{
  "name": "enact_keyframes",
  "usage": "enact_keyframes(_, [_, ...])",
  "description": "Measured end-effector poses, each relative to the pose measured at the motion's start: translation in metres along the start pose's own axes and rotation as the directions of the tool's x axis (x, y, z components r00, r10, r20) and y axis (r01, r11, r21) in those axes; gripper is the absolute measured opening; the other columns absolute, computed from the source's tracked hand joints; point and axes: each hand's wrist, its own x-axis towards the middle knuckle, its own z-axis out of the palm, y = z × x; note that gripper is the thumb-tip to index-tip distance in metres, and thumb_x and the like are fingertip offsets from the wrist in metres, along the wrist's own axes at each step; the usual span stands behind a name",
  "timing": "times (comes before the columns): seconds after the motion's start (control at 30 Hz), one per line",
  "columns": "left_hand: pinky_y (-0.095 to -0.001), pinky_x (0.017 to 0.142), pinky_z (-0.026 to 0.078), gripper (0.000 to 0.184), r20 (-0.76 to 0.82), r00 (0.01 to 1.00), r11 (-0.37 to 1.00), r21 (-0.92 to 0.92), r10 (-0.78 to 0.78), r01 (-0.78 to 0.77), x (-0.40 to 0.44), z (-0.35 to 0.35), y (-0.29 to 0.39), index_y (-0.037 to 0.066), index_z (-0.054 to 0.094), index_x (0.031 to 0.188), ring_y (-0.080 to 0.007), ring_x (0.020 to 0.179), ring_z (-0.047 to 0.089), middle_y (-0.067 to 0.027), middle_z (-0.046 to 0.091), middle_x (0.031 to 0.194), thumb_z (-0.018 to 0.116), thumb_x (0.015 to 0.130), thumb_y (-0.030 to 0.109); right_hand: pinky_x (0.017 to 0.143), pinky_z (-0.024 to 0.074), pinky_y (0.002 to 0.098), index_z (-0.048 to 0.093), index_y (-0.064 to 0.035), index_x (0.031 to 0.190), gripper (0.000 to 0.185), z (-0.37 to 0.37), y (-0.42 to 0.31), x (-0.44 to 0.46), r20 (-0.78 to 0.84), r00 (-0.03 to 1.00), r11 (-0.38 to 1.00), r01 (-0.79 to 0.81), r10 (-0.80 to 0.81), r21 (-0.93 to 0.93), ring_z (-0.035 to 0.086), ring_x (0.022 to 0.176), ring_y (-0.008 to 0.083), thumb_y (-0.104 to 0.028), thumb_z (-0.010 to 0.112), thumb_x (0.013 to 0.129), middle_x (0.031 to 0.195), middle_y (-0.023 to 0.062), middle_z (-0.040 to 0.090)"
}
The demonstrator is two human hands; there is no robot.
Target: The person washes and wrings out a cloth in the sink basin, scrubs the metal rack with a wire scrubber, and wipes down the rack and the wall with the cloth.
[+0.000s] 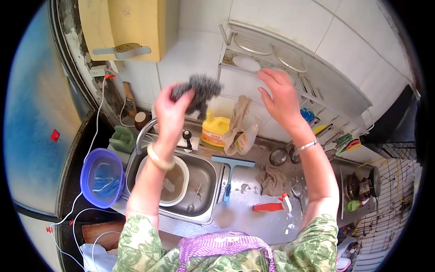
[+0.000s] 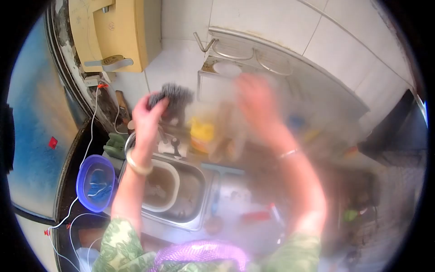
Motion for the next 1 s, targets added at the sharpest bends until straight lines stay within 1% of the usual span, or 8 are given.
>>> enact_keyframes(0.23, [-0.0295,0.056,0.053,0.033,0.125,0.992,0.930,0.366,-0.019,-0.028,0.128,0.057,-0.012,-0.008,0.067,0.096,-0.0152,0.064,0.065,-0.0100,0.068,0.076,0.075,0.080,0.019,0.089,0.0480,0.0407,0.068,-0.0071,0.106,0.026,0.021,0.042,0.018,0.199,0.977,0.994,-0.089,0.076,0.060,0.057,0.106,0.0295,-0.020,0.069,0.083,0.109,0.0092,0.063])
enact_keyframes(0.33, [-0.0329,0.058,0.052,0.040,0.232,0.969,0.749,0.657,-0.091,-0.087,0.153,0.067,-0.020,-0.006,0.066,0.104,-0.0163,0.070,0.065,-0.0103,0.070,0.085,0.074,0.079,0.023,0.088,0.0473,0.0403,0.069,-0.0078,0.102,0.028,0.031,0.043,0.019,0.156,0.986,0.998,-0.061,0.057,0.021,0.055,0.105,0.0271,-0.028,0.070,0.083,0.102,0.0068,0.061])
enact_keyframes(0.43, [-0.0326,0.062,0.049,0.048,0.341,0.938,0.889,0.444,-0.057,-0.108,0.137,0.073,-0.014,-0.001,0.063,0.116,-0.0146,0.080,0.063,-0.0084,0.069,0.097,0.075,0.079,0.027,0.087,0.0463,0.0400,0.069,-0.0083,0.101,0.031,0.039,0.042,0.016,0.098,0.995,0.999,-0.039,0.037,0.020,0.053,0.104,0.0255,-0.033,0.069,0.082,0.100,0.0052,0.060])
enact_keyframes(0.53, [-0.0281,0.066,0.046,0.059,0.497,0.827,0.878,0.479,-0.262,-0.010,0.134,0.077,-0.003,0.005,0.056,0.130,-0.0132,0.085,0.061,-0.0048,0.068,0.103,0.075,0.079,0.029,0.087,0.0458,0.0403,0.070,-0.0081,0.100,0.032,0.036,0.039,0.016,0.111,0.991,0.996,-0.076,0.070,0.054,0.052,0.102,0.0252,-0.035,0.069,0.081,0.099,0.0047,0.060])
enact_keyframes(0.63, [-0.0280,0.077,0.043,0.065,0.480,0.719,0.756,0.647,-0.503,0.097,0.140,0.092,0.012,0.009,0.055,0.134,-0.0133,0.097,0.059,-0.0035,0.067,0.105,0.077,0.077,0.031,0.086,0.0459,0.0404,0.070,-0.0079,0.099,0.034,0.034,0.039,0.018,0.140,0.987,0.995,-0.083,0.075,0.051,0.052,0.101,0.0253,-0.036,0.069,0.080,0.099,0.0047,0.060])
enact_keyframes(0.83, [-0.0356,0.091,0.037,0.080,0.380,0.665,0.595,0.794,-0.643,0.122,0.163,0.105,0.019,0.006,0.046,0.141,-0.0131,0.110,0.051,-0.0023,0.062,0.118,0.082,0.072,0.027,0.087,0.0464,0.0403,0.070,-0.0074,0.098,0.034,0.034,0.040,0.018,0.127,0.988,0.990,-0.102,0.090,0.096,0.052,0.101,0.0249,-0.036,0.070,0.078,0.098,0.0046,0.060])
enact_keyframes(0.97, [-0.0270,0.078,0.044,0.045,0.468,0.581,0.574,0.819,-0.665,-0.003,0.177,0.117,0.013,0.003,0.064,0.111,-0.0117,0.094,0.060,-0.0028,0.069,0.104,0.081,0.072,0.017,0.086,0.0468,0.0400,0.071,-0.0071,0.096,0.034,0.036,0.040,0.018,0.123,0.987,0.986,-0.115,0.100,0.119,0.052,0.101,0.0247,-0.036,0.071,0.078,0.097,0.0043,0.061])
enact_keyframes(1.0, [-0.0271,0.074,0.045,0.042,0.521,0.634,0.635,0.770,-0.572,-0.060,0.182,0.114,0.000,0.003,0.066,0.107,-0.0122,0.088,0.060,-0.0030,0.068,0.097,0.082,0.071,0.018,0.086,0.0469,0.0398,0.071,-0.0071,0.096,0.034,0.036,0.040,0.018,0.124,0.987,0.985,-0.120,0.105,0.126,0.053,0.101,0.0246,-0.036,0.071,0.078,0.097,0.0042,0.061])
